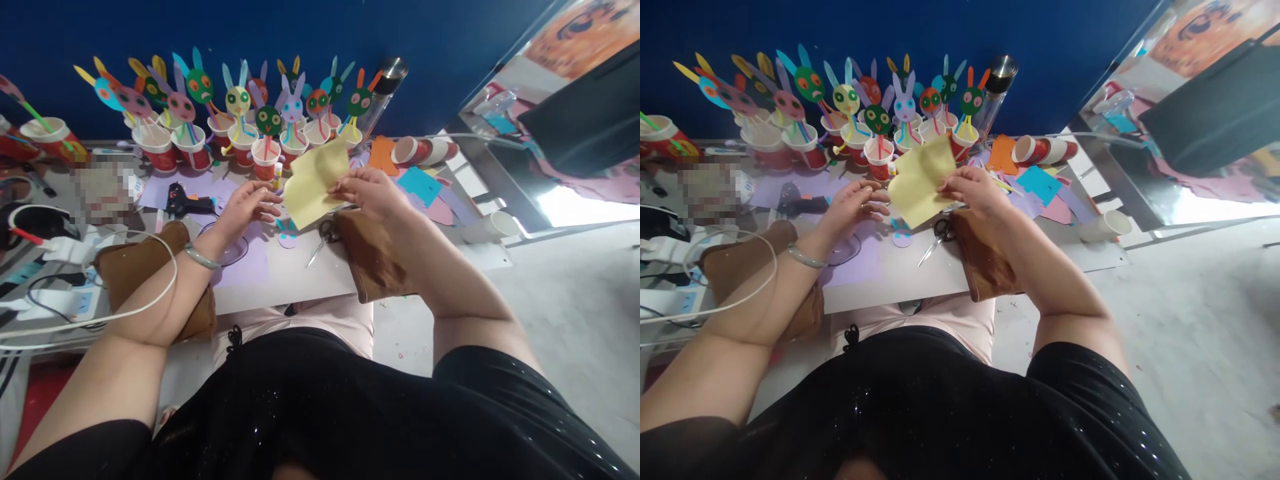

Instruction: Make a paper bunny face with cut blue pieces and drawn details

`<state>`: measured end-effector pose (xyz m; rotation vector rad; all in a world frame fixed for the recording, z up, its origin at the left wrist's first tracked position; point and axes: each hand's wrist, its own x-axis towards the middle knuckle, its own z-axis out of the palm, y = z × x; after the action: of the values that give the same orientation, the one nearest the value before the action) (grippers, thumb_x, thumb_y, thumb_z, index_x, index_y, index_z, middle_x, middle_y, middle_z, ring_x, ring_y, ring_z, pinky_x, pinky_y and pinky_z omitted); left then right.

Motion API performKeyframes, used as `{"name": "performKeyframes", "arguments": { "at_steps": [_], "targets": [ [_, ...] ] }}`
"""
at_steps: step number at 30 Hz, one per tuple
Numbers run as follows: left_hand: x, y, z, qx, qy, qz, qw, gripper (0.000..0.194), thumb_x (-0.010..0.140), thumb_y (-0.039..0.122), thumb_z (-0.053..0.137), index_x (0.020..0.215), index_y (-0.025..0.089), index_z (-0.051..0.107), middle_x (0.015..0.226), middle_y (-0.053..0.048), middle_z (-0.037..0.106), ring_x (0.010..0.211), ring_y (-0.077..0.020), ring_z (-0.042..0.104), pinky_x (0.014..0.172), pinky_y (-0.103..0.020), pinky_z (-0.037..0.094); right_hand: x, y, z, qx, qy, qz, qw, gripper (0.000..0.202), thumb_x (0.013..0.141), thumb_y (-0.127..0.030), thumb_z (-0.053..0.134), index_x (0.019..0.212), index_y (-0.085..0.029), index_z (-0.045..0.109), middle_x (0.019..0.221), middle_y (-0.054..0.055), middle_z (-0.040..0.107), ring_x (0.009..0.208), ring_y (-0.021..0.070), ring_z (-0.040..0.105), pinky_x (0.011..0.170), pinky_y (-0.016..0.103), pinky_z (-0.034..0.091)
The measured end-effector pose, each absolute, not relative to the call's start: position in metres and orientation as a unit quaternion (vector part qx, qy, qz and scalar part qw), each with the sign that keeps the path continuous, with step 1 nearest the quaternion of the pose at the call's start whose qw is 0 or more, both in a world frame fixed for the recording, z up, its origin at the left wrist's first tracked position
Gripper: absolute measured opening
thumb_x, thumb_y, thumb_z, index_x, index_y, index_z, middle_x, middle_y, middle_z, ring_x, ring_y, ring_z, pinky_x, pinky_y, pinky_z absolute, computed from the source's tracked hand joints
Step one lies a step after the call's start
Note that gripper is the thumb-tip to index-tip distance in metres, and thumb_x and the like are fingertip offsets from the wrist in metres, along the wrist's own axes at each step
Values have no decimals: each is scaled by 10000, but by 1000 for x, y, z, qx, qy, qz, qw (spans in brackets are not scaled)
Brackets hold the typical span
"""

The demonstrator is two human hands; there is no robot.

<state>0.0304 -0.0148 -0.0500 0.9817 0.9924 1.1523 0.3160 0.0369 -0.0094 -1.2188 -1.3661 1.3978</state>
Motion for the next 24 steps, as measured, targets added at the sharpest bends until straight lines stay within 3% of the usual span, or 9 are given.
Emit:
{"name": "performKeyframes", "arguments": {
  "at_steps": [6,9,12,15,18,21,24],
  "targets": [
    [31,-16,-43,407,452,499,617,198,856,270,693,1005,187,591,826,-27,759,616,-128,708,557,-230,539,380,69,-15,-621,-464,455,437,203,850,-142,736,705,-210,611,797,8,662,768,118,707,968,341,650],
    [32,-18,-42,416,451,496,615,176,825,226,702,966,171,611,798,-22,744,599,-121,696,555,-230,540,390,71,-20,-667,-457,386,443,227,835,-163,760,712,-223,579,758,-8,608,720,132,662,864,368,656],
    [32,-20,-44,433,449,485,613,189,803,235,732,943,162,629,780,-19,732,606,-119,693,565,-230,538,375,58,-20,-670,-482,348,445,214,803,-148,779,701,-233,612,725,1,620,715,135,618,708,290,601],
    [33,-22,-47,468,438,472,605,252,781,286,787,953,162,650,809,-23,742,633,-121,699,574,-227,529,338,34,-16,-547,-532,504,405,139,772,-257,826,769,-232,689,843,19,740,647,107,605,589,249,536],
    [35,-24,-51,505,425,461,593,361,743,360,847,993,156,685,829,-23,748,652,-121,706,568,-217,518,295,9,-15,-419,-515,661,350,332,649,-386,942,773,-212,688,828,29,768,553,84,554,484,227,470],
    [38,-26,-52,543,406,448,583,468,705,420,884,1048,152,711,805,-13,746,634,-120,697,551,-212,514,262,-4,-21,-369,-498,724,303,434,588,-437,987,758,-184,678,744,9,745,508,67,545,445,202,423],
    [40,-27,-51,570,381,442,579,449,717,410,869,1056,160,712,811,-10,755,622,-112,683,548,-211,518,244,-4,-29,-367,-488,741,278,445,591,-420,986,774,-160,674,707,-2,729,491,60,558,437,186,407]
  ]
}}
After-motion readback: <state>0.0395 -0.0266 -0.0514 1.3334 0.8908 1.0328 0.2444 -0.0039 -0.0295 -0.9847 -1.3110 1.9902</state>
